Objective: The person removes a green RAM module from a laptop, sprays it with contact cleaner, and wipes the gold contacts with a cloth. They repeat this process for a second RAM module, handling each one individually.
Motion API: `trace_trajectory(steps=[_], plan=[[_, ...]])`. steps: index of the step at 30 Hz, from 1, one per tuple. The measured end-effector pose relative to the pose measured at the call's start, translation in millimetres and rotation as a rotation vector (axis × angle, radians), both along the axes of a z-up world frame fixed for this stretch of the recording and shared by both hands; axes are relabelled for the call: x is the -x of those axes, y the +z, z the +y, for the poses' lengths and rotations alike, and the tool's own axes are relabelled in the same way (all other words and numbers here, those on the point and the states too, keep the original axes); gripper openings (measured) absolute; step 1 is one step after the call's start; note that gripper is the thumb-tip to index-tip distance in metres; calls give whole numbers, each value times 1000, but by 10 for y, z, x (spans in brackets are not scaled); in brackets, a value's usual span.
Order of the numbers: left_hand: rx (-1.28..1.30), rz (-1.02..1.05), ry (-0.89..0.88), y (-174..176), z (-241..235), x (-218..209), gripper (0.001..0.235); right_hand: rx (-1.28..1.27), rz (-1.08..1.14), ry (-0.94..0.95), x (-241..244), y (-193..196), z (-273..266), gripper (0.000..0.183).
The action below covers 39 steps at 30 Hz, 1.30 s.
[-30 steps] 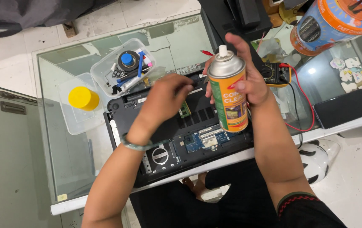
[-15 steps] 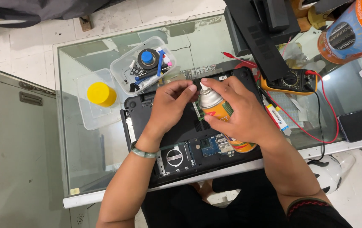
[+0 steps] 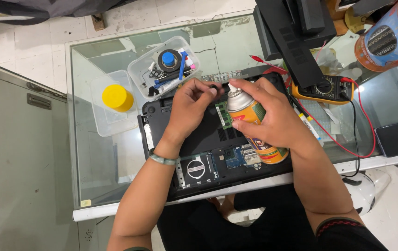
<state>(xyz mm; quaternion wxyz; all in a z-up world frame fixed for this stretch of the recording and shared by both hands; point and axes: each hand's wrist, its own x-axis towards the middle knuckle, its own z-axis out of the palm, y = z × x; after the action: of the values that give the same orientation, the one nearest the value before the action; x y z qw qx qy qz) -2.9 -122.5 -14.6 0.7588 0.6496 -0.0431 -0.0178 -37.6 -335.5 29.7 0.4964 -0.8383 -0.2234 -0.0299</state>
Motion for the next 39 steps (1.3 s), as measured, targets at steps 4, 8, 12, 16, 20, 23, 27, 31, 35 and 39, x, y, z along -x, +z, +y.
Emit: trace_trajectory(steps=[4,8,12,16,20,23,27,31,35,39], plan=[[-54,-2,-12,-123,77,-35,17,-38,36,14,13,55,12,79],[98,47,4,-240,39,-58,21,14,-7,-26,29,7,57,81],[251,83,2,-219,2,-41,25,40,-31,-50,41,49,80,80],[263,97,-7,-185,-30,-12,29,40,-34,-48,52,22,98,79],[248,95,-20,-181,-32,-4,29,50,-40,-46,60,13,127,77],[248,84,-12,-191,-34,2,30,58,-41,-56,67,50,144,75],[230,78,-8,-232,-33,-10,30,65,-22,-74,73,57,153,75],[203,66,0,-252,-12,-48,29,73,7,-35,105,58,213,74],[264,74,-2,-240,-23,-36,28,66,-9,-73,77,48,190,77],[270,79,-6,-209,-26,-18,28,71,-5,-103,82,38,168,76]])
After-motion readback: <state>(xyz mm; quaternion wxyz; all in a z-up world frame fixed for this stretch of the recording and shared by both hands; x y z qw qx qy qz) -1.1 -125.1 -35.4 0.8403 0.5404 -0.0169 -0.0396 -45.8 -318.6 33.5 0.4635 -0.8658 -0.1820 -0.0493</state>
